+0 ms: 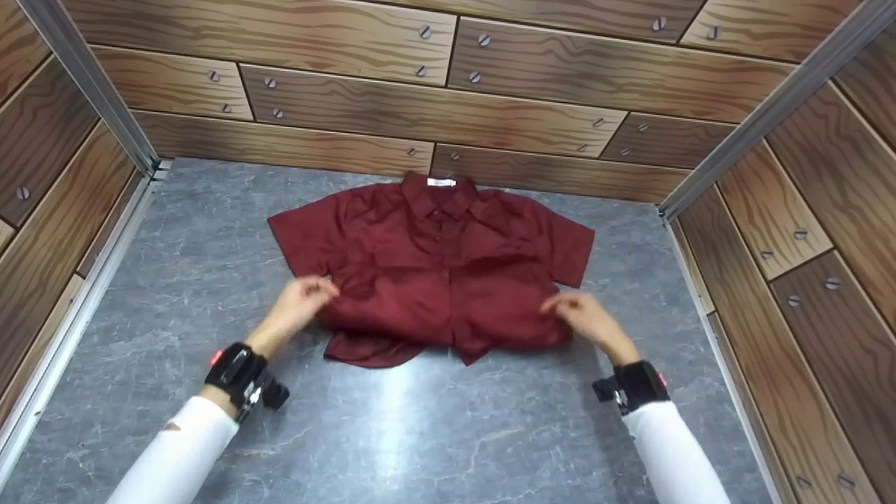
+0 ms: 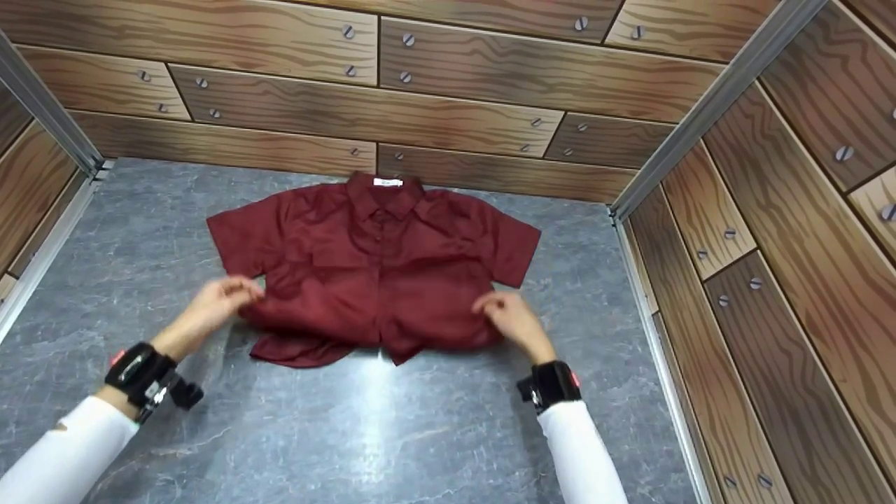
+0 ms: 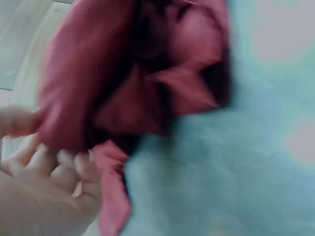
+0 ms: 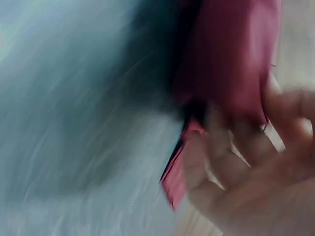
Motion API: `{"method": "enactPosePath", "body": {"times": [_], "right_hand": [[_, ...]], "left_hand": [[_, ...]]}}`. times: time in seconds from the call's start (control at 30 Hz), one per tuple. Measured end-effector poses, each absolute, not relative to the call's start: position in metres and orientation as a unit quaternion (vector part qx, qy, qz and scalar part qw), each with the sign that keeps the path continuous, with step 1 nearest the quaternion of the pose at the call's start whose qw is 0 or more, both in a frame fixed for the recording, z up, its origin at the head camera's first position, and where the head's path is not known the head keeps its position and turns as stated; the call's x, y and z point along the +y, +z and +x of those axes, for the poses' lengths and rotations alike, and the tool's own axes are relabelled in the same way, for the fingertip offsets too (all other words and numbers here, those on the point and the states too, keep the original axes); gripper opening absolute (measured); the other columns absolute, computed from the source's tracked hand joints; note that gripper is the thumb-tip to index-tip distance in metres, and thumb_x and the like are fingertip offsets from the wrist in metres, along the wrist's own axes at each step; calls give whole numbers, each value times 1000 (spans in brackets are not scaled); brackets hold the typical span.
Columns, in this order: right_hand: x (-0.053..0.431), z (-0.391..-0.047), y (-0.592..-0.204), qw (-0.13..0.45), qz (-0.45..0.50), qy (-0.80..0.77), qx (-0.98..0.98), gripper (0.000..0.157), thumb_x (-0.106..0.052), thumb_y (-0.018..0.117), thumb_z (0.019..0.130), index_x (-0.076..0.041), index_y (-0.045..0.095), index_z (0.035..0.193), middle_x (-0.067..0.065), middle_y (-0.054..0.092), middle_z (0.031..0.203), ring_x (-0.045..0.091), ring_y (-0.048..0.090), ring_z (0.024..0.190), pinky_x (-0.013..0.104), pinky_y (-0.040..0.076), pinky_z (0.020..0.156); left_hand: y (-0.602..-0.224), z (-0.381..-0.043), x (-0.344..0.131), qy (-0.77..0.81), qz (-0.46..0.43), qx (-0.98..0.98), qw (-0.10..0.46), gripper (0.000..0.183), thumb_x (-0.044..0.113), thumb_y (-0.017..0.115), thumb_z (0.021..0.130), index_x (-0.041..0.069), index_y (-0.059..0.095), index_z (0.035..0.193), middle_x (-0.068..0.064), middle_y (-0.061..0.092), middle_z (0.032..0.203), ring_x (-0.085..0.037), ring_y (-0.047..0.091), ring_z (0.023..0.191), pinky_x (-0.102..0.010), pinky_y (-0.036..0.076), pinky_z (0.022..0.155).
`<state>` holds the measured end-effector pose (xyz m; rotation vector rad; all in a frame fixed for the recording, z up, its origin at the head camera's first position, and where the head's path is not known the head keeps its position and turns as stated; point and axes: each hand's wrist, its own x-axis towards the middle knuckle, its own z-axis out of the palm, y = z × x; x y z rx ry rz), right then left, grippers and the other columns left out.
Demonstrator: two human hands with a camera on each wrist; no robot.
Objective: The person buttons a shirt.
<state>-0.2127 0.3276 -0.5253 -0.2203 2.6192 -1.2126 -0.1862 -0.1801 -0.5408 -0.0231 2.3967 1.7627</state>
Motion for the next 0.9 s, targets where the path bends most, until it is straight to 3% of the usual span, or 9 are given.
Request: {"method": "enactPosePath", "body": {"times": [0.13,0.23,0.3,0.43,0.53,0.63,0.7,0.8,0.9], "right_hand": [[333,-206,-534,206,-141,-314,916,27,-5,56,97,-3,78,112,14,72,115,20,58,97,38,46,87],[329,-205,-527,232,-160,-259,924,28,-14,58,99,-4,77,118,15,72,119,27,63,104,44,50,91],[319,-206,-519,189,-164,-225,942,29,-18,61,99,-3,77,118,15,73,117,31,66,107,49,51,92],[284,-215,-515,13,-163,-172,971,27,-19,68,95,-3,78,114,17,73,107,38,66,100,53,50,88],[250,-230,-522,-33,-182,-156,970,36,-28,70,97,-7,74,125,19,68,123,40,61,115,56,47,98],[224,-245,-532,32,-207,-163,964,55,-41,69,99,-15,60,147,18,50,153,41,42,143,63,36,112],[215,-252,-539,82,-210,-166,960,67,-48,68,98,-21,48,156,16,34,165,43,23,153,68,26,115],[209,-256,-549,144,-192,-170,956,81,-56,69,94,-28,35,163,13,16,172,45,5,157,73,16,116],[209,-255,-557,188,-174,-154,954,90,-64,68,91,-31,28,165,12,7,173,46,-2,156,75,10,115]], "left_hand": [[-555,-173,-186,484,35,864,137,17,2,58,94,-4,73,99,-6,68,89,-9,53,68,-26,46,64],[-557,-170,-186,409,75,902,114,13,4,62,89,3,75,90,-3,66,79,-14,54,66,-31,46,62],[-554,-171,-182,362,97,925,56,9,5,66,87,6,75,86,-3,65,79,-22,58,72,-38,47,67],[-545,-184,-155,302,126,941,-84,4,9,71,85,8,74,86,-11,61,87,-37,58,85,-51,44,78],[-542,-201,-124,285,170,936,-115,10,17,73,89,9,75,94,-14,61,102,-38,58,98,-53,44,87],[-544,-219,-96,267,206,939,-61,27,30,74,93,8,75,109,-19,59,128,-42,53,124,-58,39,106],[-548,-228,-82,260,207,943,-5,42,38,76,92,8,71,122,-23,50,144,-46,40,142,-64,27,116],[-555,-233,-71,242,172,951,82,74,48,81,86,10,57,145,-25,31,162,-50,14,154,-71,9,119],[-561,-232,-72,229,138,952,149,101,53,85,80,14,38,160,-23,13,170,-48,-2,156,-72,0,117]]}}
